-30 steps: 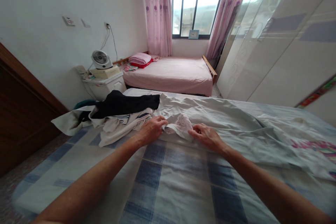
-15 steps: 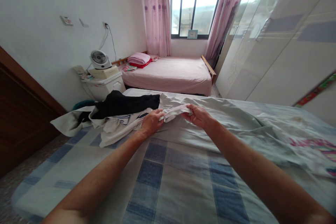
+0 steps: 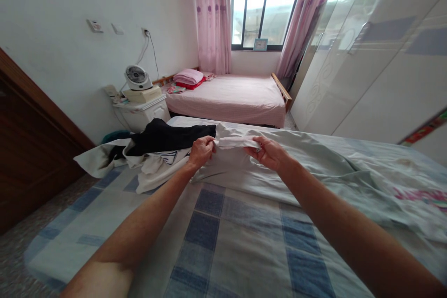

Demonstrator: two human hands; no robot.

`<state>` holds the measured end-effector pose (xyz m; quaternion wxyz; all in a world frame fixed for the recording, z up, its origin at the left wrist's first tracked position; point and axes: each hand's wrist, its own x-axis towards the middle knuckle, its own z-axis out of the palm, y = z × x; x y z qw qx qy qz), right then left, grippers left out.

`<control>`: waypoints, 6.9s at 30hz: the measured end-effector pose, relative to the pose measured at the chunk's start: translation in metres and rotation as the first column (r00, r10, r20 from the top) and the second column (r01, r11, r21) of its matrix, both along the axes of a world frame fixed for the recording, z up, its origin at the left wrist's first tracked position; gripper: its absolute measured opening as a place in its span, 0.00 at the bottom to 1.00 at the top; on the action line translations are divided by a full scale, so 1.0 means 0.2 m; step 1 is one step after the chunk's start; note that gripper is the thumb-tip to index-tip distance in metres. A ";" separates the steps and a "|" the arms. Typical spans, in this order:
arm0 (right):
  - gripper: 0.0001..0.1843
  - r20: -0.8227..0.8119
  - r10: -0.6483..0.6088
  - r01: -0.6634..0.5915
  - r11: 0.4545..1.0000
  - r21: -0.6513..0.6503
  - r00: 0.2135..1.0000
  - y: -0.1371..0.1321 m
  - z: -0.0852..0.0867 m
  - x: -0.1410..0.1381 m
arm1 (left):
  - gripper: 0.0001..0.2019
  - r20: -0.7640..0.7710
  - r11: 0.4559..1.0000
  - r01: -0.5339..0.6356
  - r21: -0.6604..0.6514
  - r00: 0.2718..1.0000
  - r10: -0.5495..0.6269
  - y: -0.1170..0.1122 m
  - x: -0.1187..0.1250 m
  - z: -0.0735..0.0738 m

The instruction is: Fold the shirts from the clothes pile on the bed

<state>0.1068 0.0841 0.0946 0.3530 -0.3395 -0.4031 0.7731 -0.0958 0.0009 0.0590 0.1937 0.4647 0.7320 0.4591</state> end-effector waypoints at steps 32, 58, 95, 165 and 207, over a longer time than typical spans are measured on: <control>0.19 0.680 -0.004 -0.378 0.828 0.413 0.733 -0.07 -0.21 0.08 | 0.21 0.530 1.000 -0.027 0.007 0.848 0.019 0.06 0.08 -0.06; 0.12 0.569 -0.749 -0.646 0.253 0.720 0.341 -0.02 -0.30 -0.04 | 0.25 0.163 0.988 0.100 -0.120 0.983 -0.080 -0.03 0.01 -0.15; 0.07 0.505 -0.763 -0.691 0.108 0.715 0.403 0.09 -0.37 -0.06 | 0.24 -0.614 0.920 0.352 -0.171 0.693 -0.378 -0.01 0.19 -0.24; 0.27 0.651 -0.577 -0.692 0.192 0.695 0.493 0.04 -0.41 0.03 | 0.31 -0.776 0.951 0.234 -0.202 0.554 -0.301 -0.02 0.11 -0.30; 0.16 0.754 -0.650 -0.502 0.621 0.601 0.099 1.01 -0.22 0.91 | 0.14 -0.429 0.957 0.010 -0.291 0.892 -0.140 0.82 -0.30 0.01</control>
